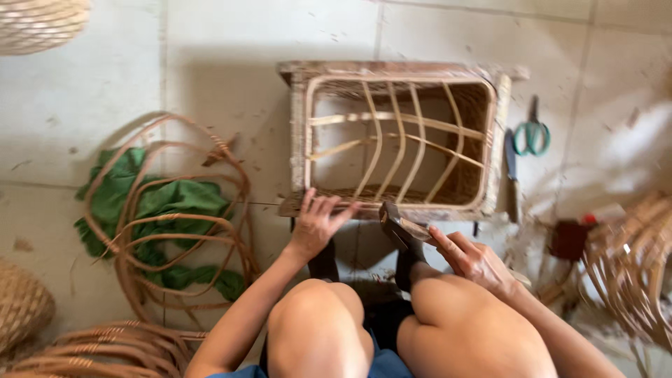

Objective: The person weaves thin bamboo strips into a rectangular basket frame held in a wooden jig. They use a hammer to tap strips into place, scissors to trim excess, and a knife to adjust the frame, then remove the completed basket.

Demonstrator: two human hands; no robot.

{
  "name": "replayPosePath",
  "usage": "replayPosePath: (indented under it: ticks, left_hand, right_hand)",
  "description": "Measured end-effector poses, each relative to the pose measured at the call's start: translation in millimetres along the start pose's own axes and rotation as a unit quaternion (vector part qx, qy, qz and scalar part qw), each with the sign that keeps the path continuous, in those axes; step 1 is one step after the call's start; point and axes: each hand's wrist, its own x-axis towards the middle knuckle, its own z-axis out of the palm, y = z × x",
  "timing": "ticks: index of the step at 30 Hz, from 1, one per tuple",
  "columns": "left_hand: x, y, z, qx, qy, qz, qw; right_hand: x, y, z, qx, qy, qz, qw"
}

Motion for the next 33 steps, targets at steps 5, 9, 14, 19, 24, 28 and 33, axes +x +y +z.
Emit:
replayPosePath:
  ticks: [5, 9, 14, 19, 24, 28, 33]
  left_hand:
    - [4.4, 10.7, -9.4, -0.011, -0.008, -0.023, 1.000]
    - [6.3, 15.6, -12.8, -0.029, -0.010, -0.030, 0.999]
    - [9.9, 19.9, -17.0, -0.035, 0.000, -0.028, 0.999]
    - [13.6, 26.2, -13.7, -0.014, 0.032, -0.007, 0.999]
    - [82.9, 80.7, 50.1, -0.306, 0.105, 0.131, 0.937]
    - [169.9, 144.3, 101.1, -0.067, 0.045, 0.256, 0.963]
    - [204.7, 173.9, 113.3, -0.022, -0.028, 0.239, 0.970]
  right_hand:
    - [-63.0, 2.6, 15.1, 0.033, 0.063, 0.208, 0.975]
    - [-103.3, 6.3, 31.4, -0.011, 0.244, 0.222, 0.944]
    - [-110.1, 28.6, 38.2, -0.023, 0.261, 0.288, 0.921]
    - [-77.6, 70.6, 27.8, -0.038, 0.305, 0.245, 0.920]
    - [-41.7, 97.6, 14.1, 0.008, 0.368, 0.288, 0.884]
    - [-32.4, 101.4, 13.6, 0.051, 0.417, 0.356, 0.835]
    - [-47.1, 98.1, 52.0, 0.260, 0.471, 0.401, 0.742]
